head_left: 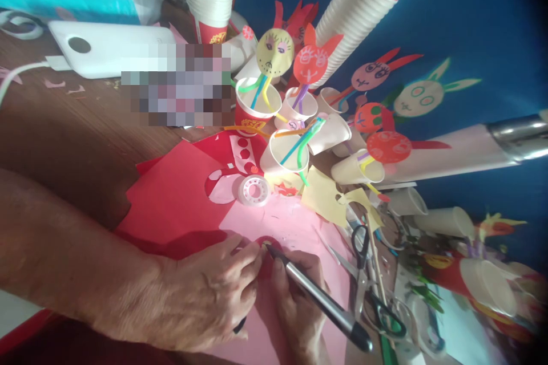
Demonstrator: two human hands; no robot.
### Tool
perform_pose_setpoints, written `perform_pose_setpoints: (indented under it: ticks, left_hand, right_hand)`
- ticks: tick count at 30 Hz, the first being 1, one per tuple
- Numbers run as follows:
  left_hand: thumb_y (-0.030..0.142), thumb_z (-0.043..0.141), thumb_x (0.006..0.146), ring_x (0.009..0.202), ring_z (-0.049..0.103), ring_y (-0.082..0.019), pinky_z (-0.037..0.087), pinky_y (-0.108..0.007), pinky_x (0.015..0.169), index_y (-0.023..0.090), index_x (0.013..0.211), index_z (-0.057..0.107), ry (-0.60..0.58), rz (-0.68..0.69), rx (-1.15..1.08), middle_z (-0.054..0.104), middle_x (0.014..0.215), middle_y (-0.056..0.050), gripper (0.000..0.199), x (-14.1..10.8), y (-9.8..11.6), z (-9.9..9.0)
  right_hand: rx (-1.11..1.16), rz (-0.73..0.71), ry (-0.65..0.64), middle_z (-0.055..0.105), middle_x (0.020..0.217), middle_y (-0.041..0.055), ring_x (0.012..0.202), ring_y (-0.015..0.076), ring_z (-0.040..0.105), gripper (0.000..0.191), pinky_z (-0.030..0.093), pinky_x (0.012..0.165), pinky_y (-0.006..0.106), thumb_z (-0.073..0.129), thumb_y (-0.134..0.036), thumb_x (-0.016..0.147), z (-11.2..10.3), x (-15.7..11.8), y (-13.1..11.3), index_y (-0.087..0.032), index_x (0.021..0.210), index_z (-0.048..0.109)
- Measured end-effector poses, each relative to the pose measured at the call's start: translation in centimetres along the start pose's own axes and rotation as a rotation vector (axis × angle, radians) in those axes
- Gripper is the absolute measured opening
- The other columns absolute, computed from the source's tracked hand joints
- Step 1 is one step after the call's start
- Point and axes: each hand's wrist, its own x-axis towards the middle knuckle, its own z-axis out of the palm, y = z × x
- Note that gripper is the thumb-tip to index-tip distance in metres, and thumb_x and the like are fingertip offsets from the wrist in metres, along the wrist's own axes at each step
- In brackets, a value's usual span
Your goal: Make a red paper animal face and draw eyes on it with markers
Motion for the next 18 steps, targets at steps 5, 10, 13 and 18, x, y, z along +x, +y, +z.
perform_pose_setpoints:
  ticks: [5,10,13,18]
  left_hand:
    - [0.054,0.060,0.094,0.116,0.056,-0.034,0.045,-0.049,0.095,0.017,0.109,0.076,0.008,-0.034,-0.006,0.072,0.118,-0.014,0.043,0.01,0.10,-0.04]
    - [0.052,0.062,0.093,0.119,0.054,-0.036,0.043,-0.051,0.097,0.018,0.105,0.077,-0.005,-0.010,-0.005,0.071,0.121,-0.014,0.039,-0.06,0.13,0.04]
    - [0.051,0.063,0.092,0.118,0.055,-0.036,0.044,-0.051,0.095,0.018,0.104,0.077,-0.006,-0.010,-0.005,0.072,0.120,-0.014,0.038,-0.08,0.12,0.09]
    - [0.051,0.056,0.097,0.116,0.056,-0.034,0.043,-0.049,0.097,0.016,0.103,0.076,-0.002,-0.043,-0.043,0.072,0.117,-0.015,0.041,-0.05,0.18,0.10]
  right_hand:
    - [-0.014,-0.028,-0.027,0.071,0.065,-0.0030,0.051,0.0131,0.068,0.006,0.051,0.046,0.019,0.065,-0.025,0.089,0.31,0.08,-0.18,-0.023,0.090,0.060]
    - [-0.016,0.005,-0.017,0.070,0.064,-0.0036,0.050,0.0125,0.067,0.007,0.053,0.048,0.019,0.067,-0.026,0.088,0.18,-0.20,-0.10,-0.023,0.089,0.060]
    - [0.022,0.018,-0.025,0.071,0.068,-0.0027,0.053,0.0123,0.069,0.008,0.056,0.052,0.019,0.067,-0.024,0.089,-0.06,-0.29,0.06,-0.023,0.092,0.060]
    - [0.050,0.017,-0.011,0.071,0.072,-0.0025,0.055,0.0123,0.069,0.009,0.057,0.053,0.020,0.066,-0.025,0.090,-0.14,-0.18,-0.06,-0.023,0.097,0.060]
